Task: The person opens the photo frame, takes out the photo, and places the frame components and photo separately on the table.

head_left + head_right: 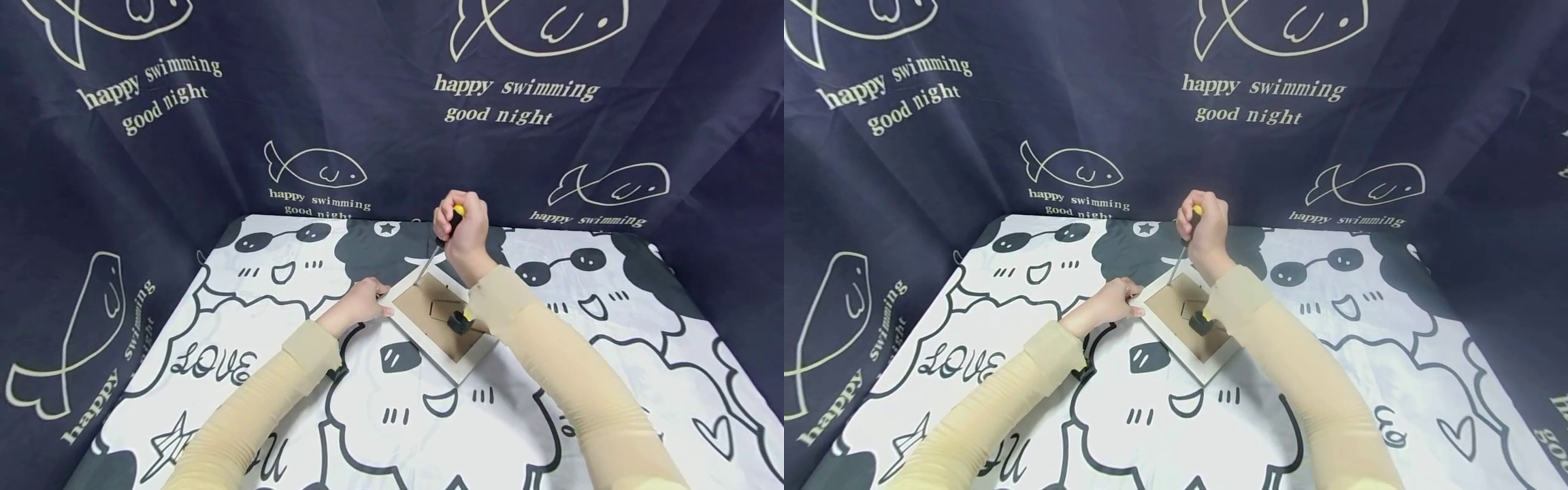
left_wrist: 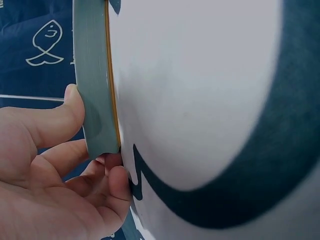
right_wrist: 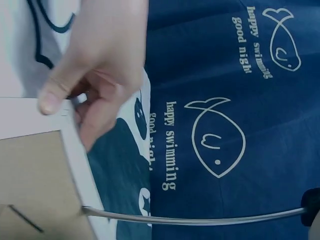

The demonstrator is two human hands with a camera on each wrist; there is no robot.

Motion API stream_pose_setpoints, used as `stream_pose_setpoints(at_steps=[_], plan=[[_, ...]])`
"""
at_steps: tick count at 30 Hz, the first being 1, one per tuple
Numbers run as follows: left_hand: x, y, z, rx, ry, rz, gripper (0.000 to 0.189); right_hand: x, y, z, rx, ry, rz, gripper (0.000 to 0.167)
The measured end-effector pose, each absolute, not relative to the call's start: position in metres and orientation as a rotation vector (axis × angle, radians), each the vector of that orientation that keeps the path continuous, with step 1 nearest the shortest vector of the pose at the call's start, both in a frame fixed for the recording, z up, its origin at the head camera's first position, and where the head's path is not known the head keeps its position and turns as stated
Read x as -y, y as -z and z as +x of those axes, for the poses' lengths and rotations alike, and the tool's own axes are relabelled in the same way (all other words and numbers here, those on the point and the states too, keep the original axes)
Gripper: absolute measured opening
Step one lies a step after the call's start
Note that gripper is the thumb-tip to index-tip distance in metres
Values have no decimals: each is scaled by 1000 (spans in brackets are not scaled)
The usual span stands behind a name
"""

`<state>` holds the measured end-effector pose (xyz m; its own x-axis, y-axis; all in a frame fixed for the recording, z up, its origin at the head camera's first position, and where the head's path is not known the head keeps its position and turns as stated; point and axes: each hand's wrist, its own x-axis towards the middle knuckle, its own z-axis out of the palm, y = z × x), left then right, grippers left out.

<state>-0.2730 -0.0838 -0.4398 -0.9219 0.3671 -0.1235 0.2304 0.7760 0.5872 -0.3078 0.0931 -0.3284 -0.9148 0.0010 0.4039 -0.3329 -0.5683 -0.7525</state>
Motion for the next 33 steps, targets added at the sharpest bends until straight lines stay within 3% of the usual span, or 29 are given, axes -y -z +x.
stream_pose_setpoints(at_steps=[19, 33], plan=[[83, 442, -271, -2745, -874, 476, 48, -132, 377, -252, 1068, -2358, 1159, 34], [81, 443, -270, -2754, -872, 488, 42, -157, 359, -229, 982, -2266, 1084, 33]])
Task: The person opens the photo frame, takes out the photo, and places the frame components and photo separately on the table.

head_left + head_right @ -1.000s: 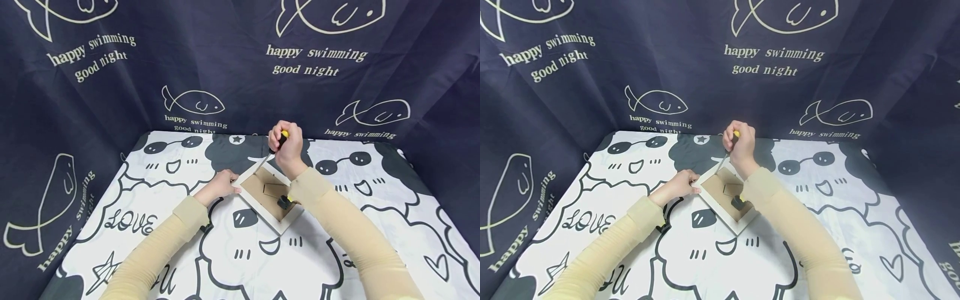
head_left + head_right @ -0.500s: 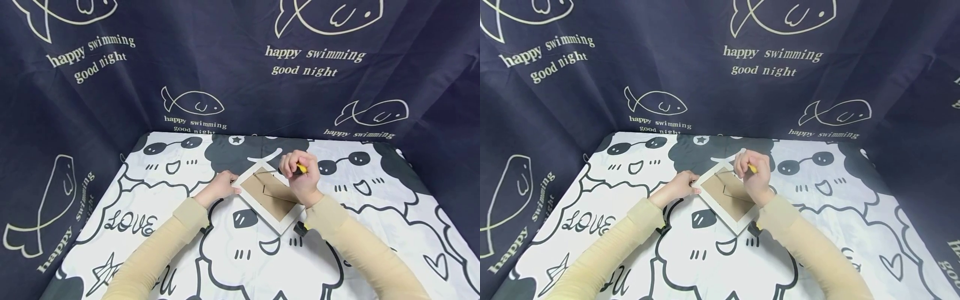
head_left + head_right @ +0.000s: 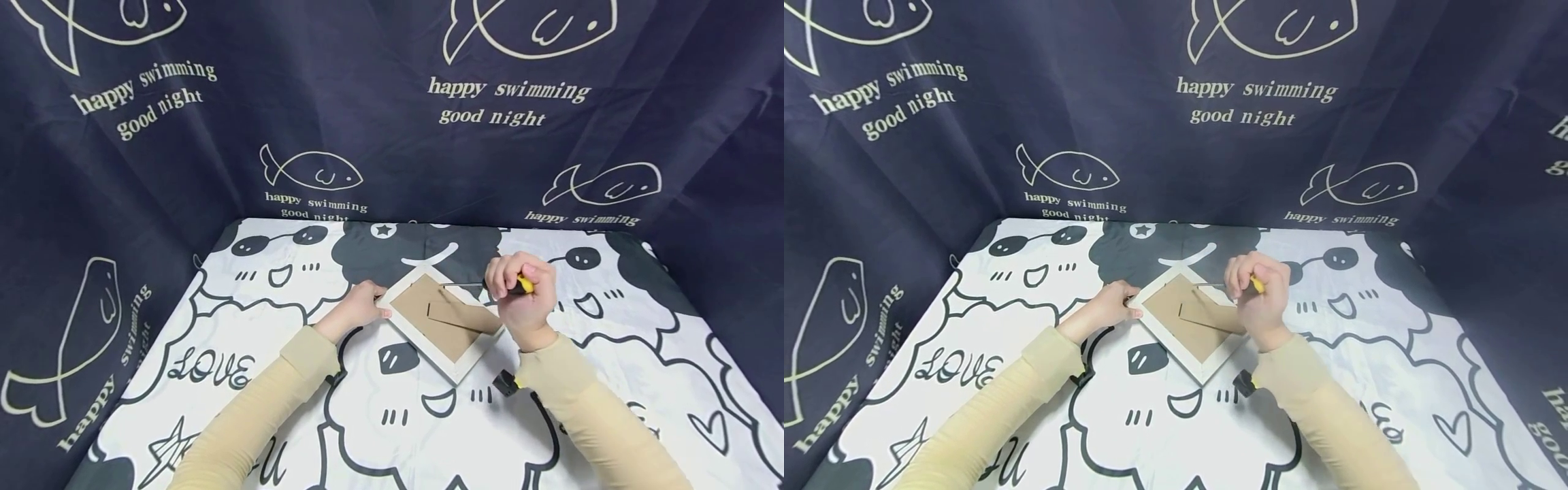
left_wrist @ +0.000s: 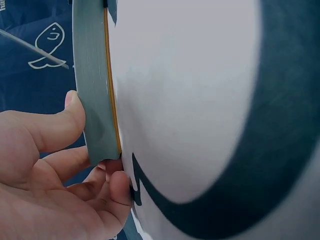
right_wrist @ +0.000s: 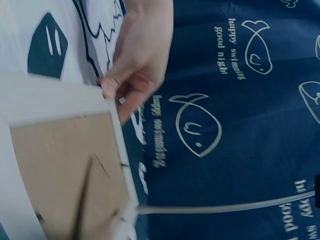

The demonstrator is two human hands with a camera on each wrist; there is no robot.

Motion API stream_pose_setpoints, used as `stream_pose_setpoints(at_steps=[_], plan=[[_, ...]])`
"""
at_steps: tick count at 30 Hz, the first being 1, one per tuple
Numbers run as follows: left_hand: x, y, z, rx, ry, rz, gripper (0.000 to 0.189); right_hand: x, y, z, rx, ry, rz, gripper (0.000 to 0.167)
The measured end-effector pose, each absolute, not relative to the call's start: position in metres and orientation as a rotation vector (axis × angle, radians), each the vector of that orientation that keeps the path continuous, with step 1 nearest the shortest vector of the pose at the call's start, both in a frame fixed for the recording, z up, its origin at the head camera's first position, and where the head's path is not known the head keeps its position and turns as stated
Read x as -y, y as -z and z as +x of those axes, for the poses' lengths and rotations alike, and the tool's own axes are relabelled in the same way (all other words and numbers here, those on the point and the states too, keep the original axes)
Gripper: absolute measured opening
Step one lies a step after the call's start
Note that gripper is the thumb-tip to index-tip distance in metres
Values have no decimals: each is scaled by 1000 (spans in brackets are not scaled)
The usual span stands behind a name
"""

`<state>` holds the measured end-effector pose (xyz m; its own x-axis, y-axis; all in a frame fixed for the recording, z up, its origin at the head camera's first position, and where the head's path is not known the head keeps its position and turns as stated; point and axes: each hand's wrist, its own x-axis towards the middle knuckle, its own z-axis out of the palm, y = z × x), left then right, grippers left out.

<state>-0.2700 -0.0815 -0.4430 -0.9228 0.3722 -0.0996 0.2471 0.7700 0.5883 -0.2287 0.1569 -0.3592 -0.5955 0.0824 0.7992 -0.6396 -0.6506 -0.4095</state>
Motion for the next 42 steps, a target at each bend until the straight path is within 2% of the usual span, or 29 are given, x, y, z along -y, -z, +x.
stream_pose_setpoints(at_steps=[4, 10, 16, 20, 30, 39, 42], plan=[[80, 442, -269, -2761, -854, 476, 36, -168, 347, -224, 1209, -2124, 1055, 33], [78, 441, -266, -2766, -852, 451, 43, -188, 335, -220, 1617, -1924, 965, 33], [78, 443, -263, -2812, -855, 434, 46, -205, 330, -220, 2078, -1489, 727, 41], [77, 442, -260, -2830, -883, 390, 49, -215, 333, -220, 2230, -1223, 676, 43], [83, 444, -252, -2889, -911, 419, 26, -231, 352, -220, 2548, -706, 565, 32], [86, 442, -247, -2822, -977, 345, 30, -245, 371, -222, 2858, -641, 360, 18], [88, 443, -248, -2809, -1006, 329, 20, -250, 377, -222, 2962, -674, 298, 17]])
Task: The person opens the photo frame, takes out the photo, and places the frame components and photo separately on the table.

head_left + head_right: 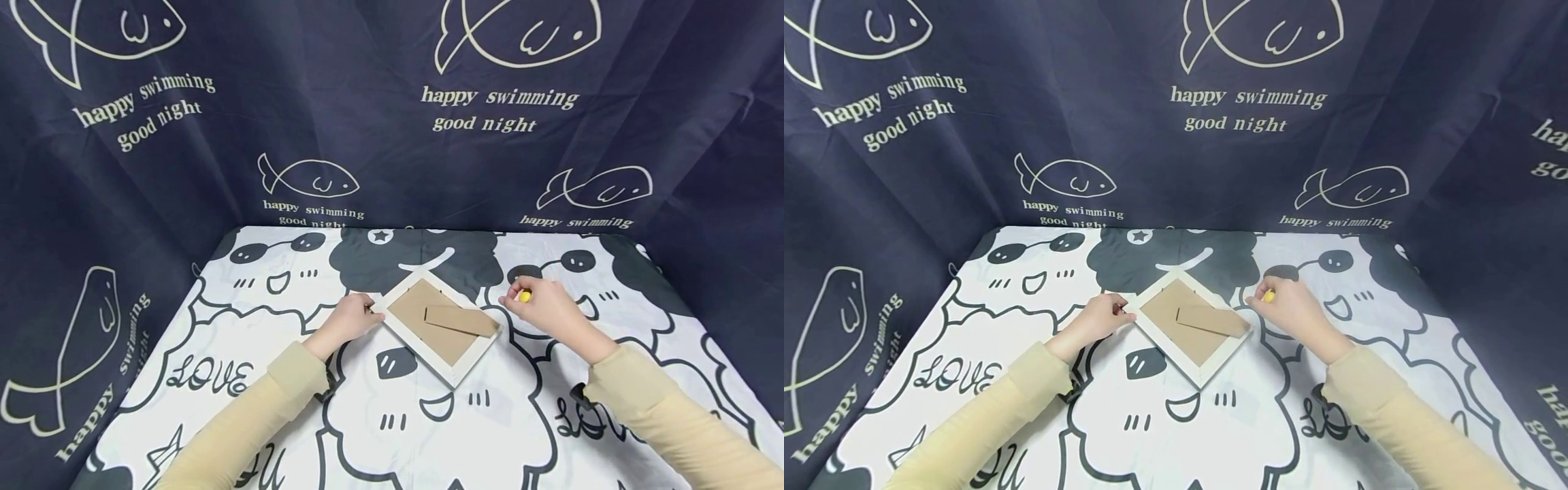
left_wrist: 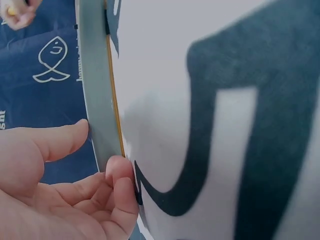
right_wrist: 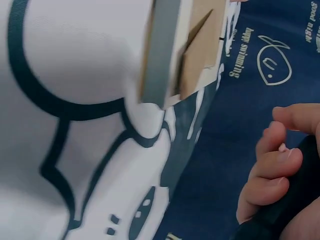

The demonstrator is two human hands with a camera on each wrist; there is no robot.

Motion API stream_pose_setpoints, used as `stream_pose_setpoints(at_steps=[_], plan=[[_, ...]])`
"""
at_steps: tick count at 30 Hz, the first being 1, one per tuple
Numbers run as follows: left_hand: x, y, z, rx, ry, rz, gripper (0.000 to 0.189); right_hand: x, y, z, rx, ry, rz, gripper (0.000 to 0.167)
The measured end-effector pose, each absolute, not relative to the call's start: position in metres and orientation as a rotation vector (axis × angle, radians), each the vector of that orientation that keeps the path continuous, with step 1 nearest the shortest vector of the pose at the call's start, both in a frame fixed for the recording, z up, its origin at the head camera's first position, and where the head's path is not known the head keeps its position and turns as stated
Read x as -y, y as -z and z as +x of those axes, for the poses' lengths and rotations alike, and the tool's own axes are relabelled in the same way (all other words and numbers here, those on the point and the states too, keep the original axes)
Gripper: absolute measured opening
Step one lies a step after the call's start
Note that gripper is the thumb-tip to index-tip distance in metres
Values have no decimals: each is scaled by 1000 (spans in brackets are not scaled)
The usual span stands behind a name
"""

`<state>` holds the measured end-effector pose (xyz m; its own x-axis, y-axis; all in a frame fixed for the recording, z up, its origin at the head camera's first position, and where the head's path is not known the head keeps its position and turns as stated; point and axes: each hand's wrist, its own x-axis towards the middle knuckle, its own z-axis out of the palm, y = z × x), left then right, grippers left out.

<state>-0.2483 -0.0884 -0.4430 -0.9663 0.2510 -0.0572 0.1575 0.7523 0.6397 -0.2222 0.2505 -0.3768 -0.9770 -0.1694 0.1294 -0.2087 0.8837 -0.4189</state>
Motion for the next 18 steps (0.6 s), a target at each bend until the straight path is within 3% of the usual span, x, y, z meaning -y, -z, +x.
stream_pose_setpoints(at_steps=[6, 18], plan=[[93, 447, -250, -2768, -1121, 247, 31, -258, 393, -224, 3080, -723, 231, 14], [94, 449, -252, -2706, -1195, 187, 31, -261, 420, -228, 3256, -924, 162, 26]])
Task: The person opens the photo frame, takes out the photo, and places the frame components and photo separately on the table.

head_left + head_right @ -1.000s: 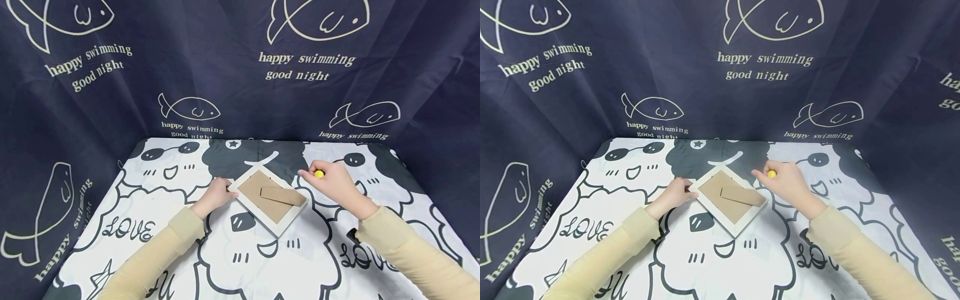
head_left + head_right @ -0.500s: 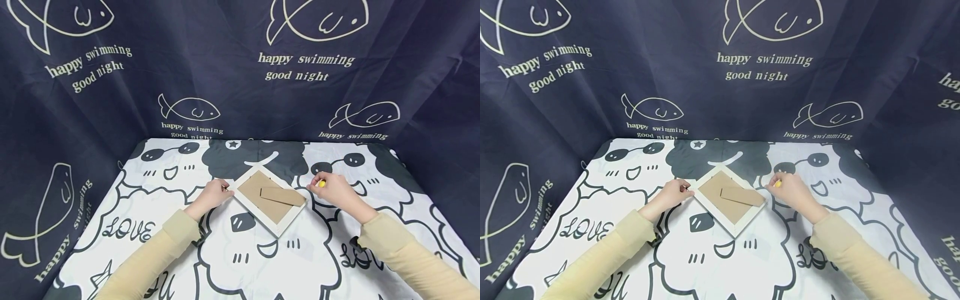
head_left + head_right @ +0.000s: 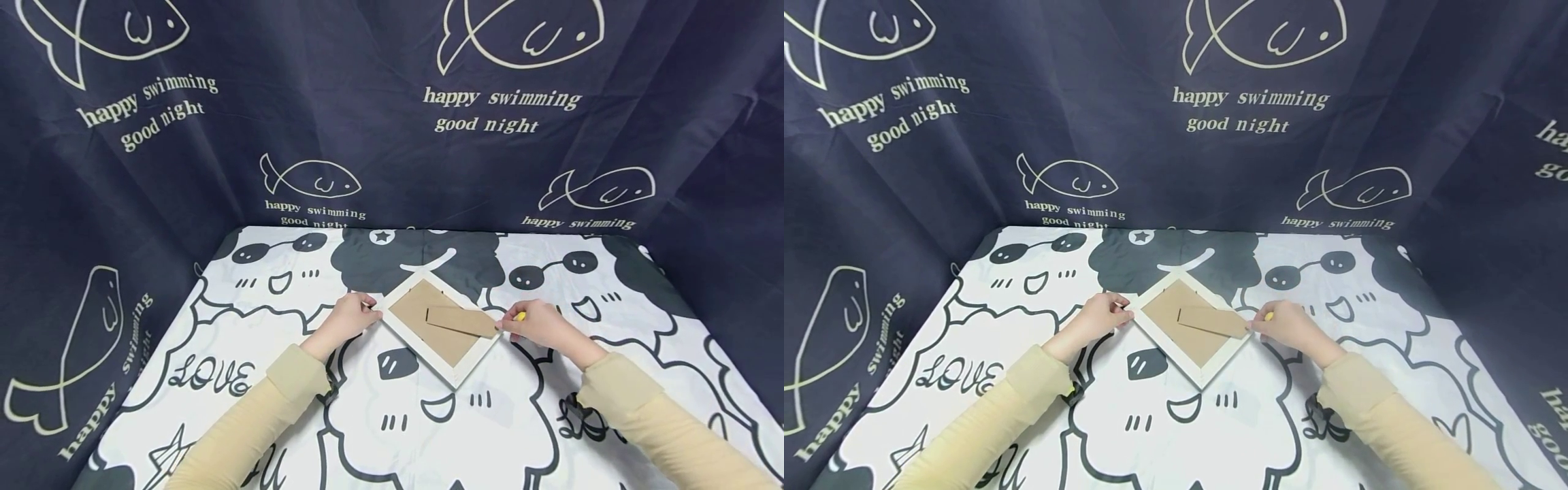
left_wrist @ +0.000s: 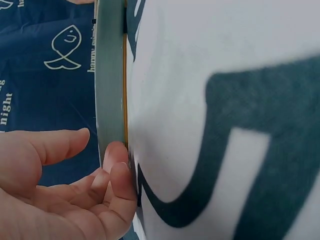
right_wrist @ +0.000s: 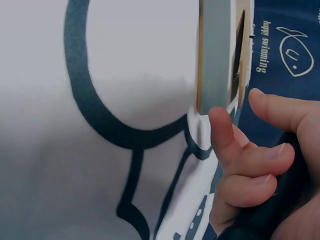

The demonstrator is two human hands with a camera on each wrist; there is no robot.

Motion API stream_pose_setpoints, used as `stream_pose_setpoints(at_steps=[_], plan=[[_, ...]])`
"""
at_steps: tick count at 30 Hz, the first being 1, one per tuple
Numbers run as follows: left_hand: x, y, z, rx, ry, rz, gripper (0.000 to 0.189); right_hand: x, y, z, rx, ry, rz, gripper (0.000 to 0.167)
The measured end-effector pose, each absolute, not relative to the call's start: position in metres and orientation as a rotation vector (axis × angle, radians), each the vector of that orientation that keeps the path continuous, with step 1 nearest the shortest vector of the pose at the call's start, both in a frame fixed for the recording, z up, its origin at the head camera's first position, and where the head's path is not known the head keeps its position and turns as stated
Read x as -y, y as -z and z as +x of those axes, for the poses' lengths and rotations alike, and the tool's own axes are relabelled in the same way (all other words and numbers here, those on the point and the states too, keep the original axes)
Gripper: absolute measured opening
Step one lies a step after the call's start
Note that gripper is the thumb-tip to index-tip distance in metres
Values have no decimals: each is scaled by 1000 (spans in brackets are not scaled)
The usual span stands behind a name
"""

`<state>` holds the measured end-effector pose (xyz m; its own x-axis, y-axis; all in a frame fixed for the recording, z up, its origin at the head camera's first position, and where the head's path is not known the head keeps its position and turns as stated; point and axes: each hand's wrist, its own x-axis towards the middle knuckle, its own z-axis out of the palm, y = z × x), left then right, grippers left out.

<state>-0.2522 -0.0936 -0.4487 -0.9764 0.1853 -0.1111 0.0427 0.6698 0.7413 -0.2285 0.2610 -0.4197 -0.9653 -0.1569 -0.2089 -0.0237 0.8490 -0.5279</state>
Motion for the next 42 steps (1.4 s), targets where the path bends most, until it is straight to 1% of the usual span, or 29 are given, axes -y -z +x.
stream_pose_setpoints(at_steps=[6, 18, 26, 42], plan=[[92, 449, -254, -2695, -1193, 196, 31, -261, 425, -230, -2737, 812, -75, 27], [91, 447, -253, -2675, -1205, 177, 26, -260, 429, -234, -2710, 830, -56, 24], [93, 447, -253, -2647, -1252, 166, 25, -260, 429, -235, -2620, 921, -28, 24], [92, 449, -257, -2552, -1360, 53, 23, -260, 424, -239, -2477, 1006, -15, 23]])
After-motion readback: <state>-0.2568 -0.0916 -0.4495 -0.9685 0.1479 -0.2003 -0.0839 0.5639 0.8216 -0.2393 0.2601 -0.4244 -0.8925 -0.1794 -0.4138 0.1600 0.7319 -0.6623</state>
